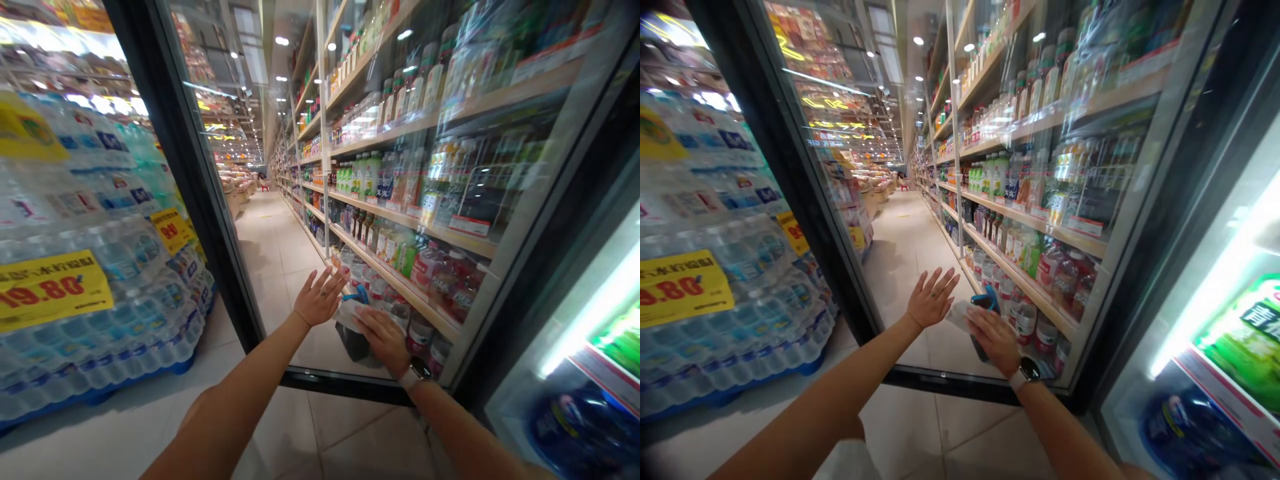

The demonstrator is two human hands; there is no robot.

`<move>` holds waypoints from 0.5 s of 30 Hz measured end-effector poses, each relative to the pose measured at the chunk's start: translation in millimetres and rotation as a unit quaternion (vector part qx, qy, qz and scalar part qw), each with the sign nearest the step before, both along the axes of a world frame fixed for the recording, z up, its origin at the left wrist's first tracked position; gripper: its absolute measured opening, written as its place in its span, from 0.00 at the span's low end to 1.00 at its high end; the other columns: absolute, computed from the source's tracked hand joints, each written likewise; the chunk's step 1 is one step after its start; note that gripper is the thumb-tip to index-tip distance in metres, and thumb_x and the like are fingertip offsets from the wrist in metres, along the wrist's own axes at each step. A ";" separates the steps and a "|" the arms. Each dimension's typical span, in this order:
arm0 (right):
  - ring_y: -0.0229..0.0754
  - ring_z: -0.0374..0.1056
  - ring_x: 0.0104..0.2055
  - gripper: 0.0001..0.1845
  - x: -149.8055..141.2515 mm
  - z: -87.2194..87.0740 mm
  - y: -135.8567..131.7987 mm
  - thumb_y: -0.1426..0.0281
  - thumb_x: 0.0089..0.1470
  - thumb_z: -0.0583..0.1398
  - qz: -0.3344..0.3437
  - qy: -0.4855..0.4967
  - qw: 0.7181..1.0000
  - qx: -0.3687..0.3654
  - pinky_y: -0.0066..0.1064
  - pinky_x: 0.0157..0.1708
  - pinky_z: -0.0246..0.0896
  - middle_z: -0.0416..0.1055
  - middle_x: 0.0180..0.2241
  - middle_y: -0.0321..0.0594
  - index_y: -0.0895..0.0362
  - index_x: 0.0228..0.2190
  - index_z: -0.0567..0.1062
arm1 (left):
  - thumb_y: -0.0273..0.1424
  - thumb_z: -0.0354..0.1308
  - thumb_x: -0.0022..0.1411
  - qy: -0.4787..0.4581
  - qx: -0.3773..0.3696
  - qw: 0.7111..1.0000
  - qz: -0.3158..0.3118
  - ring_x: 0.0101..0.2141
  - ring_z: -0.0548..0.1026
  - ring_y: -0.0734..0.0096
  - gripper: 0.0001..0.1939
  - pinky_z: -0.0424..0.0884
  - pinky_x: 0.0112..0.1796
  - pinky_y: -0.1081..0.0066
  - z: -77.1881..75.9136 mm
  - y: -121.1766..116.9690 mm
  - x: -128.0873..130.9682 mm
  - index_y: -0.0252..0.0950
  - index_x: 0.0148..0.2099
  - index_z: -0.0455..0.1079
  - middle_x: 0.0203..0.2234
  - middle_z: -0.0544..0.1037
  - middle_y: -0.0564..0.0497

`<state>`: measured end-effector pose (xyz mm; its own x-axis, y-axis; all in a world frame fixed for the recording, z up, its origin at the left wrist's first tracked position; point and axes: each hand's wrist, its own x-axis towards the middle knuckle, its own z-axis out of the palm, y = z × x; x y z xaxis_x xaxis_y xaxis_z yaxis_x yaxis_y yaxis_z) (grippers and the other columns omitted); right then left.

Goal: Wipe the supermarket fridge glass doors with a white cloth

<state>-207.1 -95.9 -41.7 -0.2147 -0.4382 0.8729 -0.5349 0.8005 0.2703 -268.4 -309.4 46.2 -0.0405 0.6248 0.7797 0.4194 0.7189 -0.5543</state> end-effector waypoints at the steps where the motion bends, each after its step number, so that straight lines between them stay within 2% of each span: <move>1: 0.38 0.60 0.60 0.24 0.0 -9.5 -2.4 0.80 0.61 0.50 0.018 -0.016 0.999 0.034 0.35 0.61 0.56 0.70 0.54 0.36 0.51 0.55 0.69 | 0.36 0.48 0.65 0.000 0.000 1.000 0.001 0.66 0.46 0.63 0.27 0.41 0.65 0.57 0.0 0.0 0.1 0.38 0.64 0.57 0.61 0.63 0.50; 4: 0.36 0.61 0.60 0.21 -0.5 -30.8 -6.8 0.78 0.62 0.50 0.063 -0.048 0.991 0.106 0.32 0.58 0.60 0.69 0.56 0.37 0.54 0.54 0.69 | 0.36 0.48 0.65 -0.003 -0.004 1.000 0.006 0.66 0.46 0.63 0.27 0.40 0.65 0.57 0.0 0.1 0.5 0.38 0.65 0.57 0.61 0.62 0.50; 7: 0.36 0.61 0.59 0.19 -1.0 -32.8 -7.2 0.77 0.63 0.50 0.086 -0.044 0.986 0.139 0.32 0.56 0.61 0.68 0.56 0.37 0.54 0.52 0.71 | 0.36 0.47 0.65 -0.002 -0.005 1.000 0.008 0.66 0.46 0.63 0.27 0.39 0.65 0.57 -0.1 0.0 0.9 0.38 0.65 0.56 0.61 0.62 0.50; 11: 0.37 0.60 0.61 0.21 0.3 -4.0 2.3 0.79 0.62 0.49 0.035 -0.017 0.992 0.119 0.35 0.61 0.54 0.69 0.55 0.36 0.52 0.52 0.71 | 0.36 0.47 0.65 -0.010 -0.008 1.000 0.016 0.65 0.48 0.63 0.28 0.39 0.65 0.57 -0.8 -0.7 0.0 0.38 0.66 0.54 0.61 0.62 0.49; 15: 0.40 0.59 0.62 0.21 2.5 36.3 22.9 0.79 0.61 0.52 -0.058 0.040 0.998 0.002 0.40 0.64 0.45 0.72 0.52 0.37 0.50 0.51 0.72 | 0.36 0.47 0.65 -0.017 -0.014 1.000 0.017 0.65 0.50 0.63 0.28 0.38 0.64 0.57 -1.7 -2.1 -2.1 0.38 0.66 0.53 0.61 0.62 0.47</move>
<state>-204.6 -73.0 -5.5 -0.1938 -0.4175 0.8877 -0.4161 0.8545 0.3111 -270.5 -311.5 44.6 -0.0890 0.6444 0.7595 0.4134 0.7176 -0.5605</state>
